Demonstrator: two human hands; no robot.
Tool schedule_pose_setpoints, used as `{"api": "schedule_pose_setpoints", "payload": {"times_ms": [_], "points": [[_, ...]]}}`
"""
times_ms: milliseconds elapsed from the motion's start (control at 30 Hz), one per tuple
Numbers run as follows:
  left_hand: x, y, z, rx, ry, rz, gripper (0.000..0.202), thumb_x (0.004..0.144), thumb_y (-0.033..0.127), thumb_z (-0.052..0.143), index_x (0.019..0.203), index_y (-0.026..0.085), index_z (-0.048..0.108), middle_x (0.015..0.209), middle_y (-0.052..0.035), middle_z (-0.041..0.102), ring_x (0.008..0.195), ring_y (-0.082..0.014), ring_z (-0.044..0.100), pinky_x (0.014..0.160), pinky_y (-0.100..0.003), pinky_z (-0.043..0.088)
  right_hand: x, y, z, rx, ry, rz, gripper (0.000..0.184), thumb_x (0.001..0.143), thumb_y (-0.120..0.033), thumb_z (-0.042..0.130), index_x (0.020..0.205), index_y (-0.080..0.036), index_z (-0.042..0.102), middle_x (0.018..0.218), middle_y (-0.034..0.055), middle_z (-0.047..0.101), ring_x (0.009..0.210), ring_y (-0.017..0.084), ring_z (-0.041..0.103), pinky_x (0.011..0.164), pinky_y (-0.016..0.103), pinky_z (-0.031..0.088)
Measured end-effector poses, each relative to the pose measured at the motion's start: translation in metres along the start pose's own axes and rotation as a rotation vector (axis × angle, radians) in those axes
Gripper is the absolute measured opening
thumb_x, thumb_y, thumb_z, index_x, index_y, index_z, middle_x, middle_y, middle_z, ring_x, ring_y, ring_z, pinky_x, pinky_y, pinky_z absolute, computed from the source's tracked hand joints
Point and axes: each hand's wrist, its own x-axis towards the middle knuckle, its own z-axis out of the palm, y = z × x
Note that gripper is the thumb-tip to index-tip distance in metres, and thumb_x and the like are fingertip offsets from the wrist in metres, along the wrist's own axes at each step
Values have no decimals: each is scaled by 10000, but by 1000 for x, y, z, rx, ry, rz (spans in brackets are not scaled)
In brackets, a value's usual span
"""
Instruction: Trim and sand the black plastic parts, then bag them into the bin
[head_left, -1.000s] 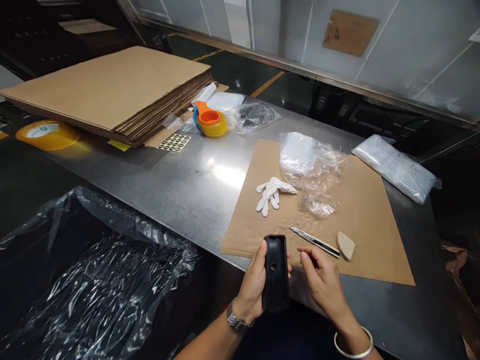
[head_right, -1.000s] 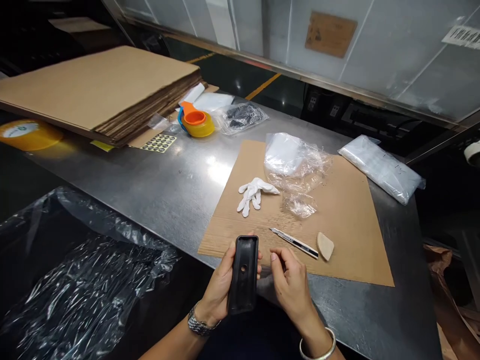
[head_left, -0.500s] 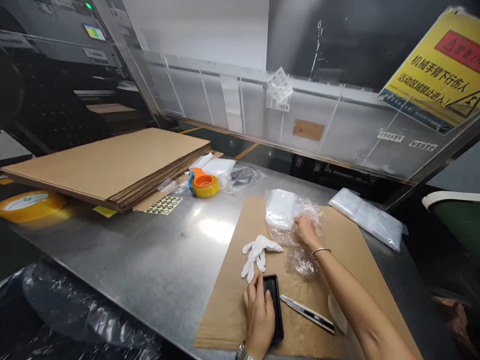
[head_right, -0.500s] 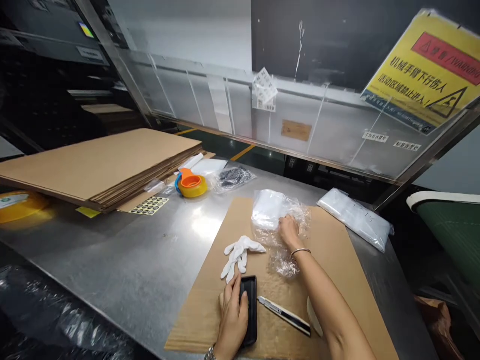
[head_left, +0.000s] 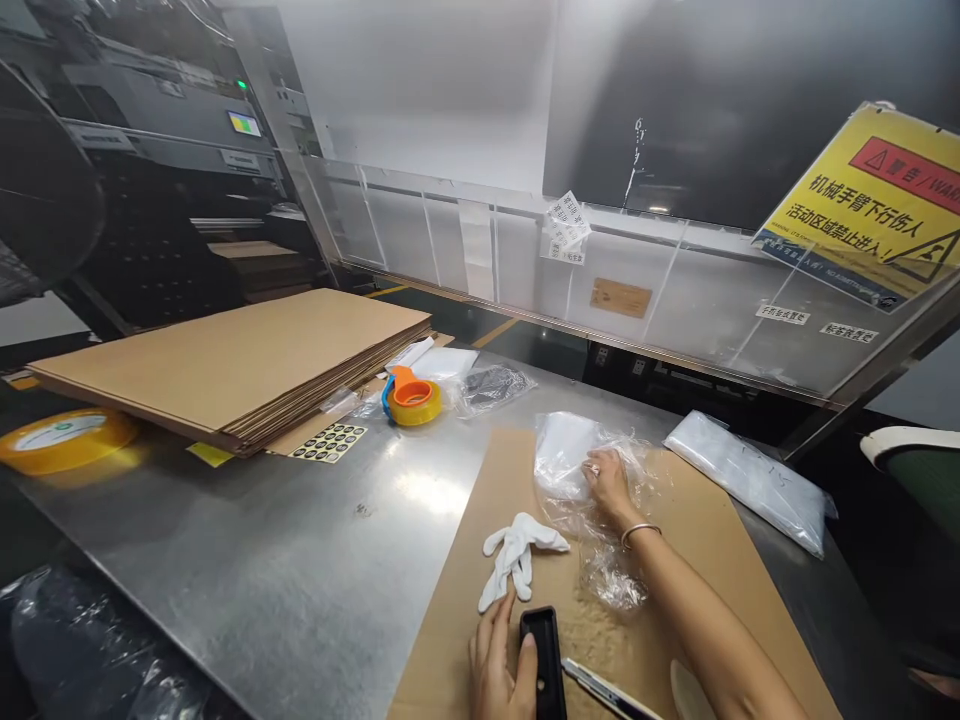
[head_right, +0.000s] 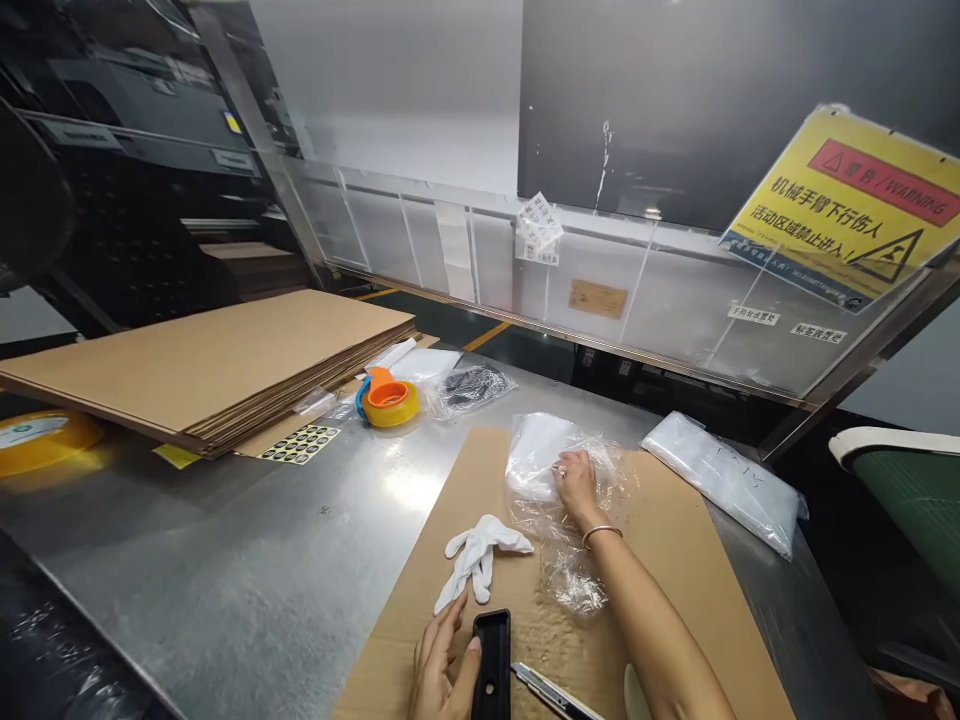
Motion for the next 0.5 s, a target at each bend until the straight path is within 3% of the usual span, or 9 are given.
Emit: {"api": "schedule_pose_setpoints", "payload": {"times_ms": [100, 267, 367, 500], "points": [[5, 23, -2, -231, -110, -120, 419, 799, 357, 489, 1159, 162, 576, 1183, -127, 565, 1052, -256, 527, 875, -355, 417, -12, 10, -8, 44, 20, 32, 264, 891, -309, 517, 1113, -170, 546, 1137, 69, 563, 963, 185, 575, 818, 394, 488], [22, 62, 5, -600, -305, -329, 364, 695, 338, 674, 1009, 154, 650, 924, -79, 659, 804, -189, 581, 750, -289, 432, -26, 17, -21, 123, 38, 70, 267, 887, -311, 526, 1101, -154, 550, 1087, 60, 583, 895, 170, 596, 756, 358, 512], [35, 81, 21, -763, -382, -438, 378, 692, 316, 693, 1009, 121, 629, 881, -85, 658, 699, -149, 579, 674, -270, 438, -34, 14, -29, 148, 84, 70, 263, 886, -310, 528, 1093, -149, 552, 1067, 58, 589, 879, 165, 600, 746, 354, 513], [49, 100, 53, -897, -512, -510, 423, 672, 330, 722, 1003, 91, 609, 882, -130, 670, 710, -175, 630, 675, -295, 461, -53, 2, -41, 138, 182, 35, 234, 888, -318, 521, 1044, -150, 568, 1040, 50, 594, 887, 163, 592, 773, 364, 497]]}}
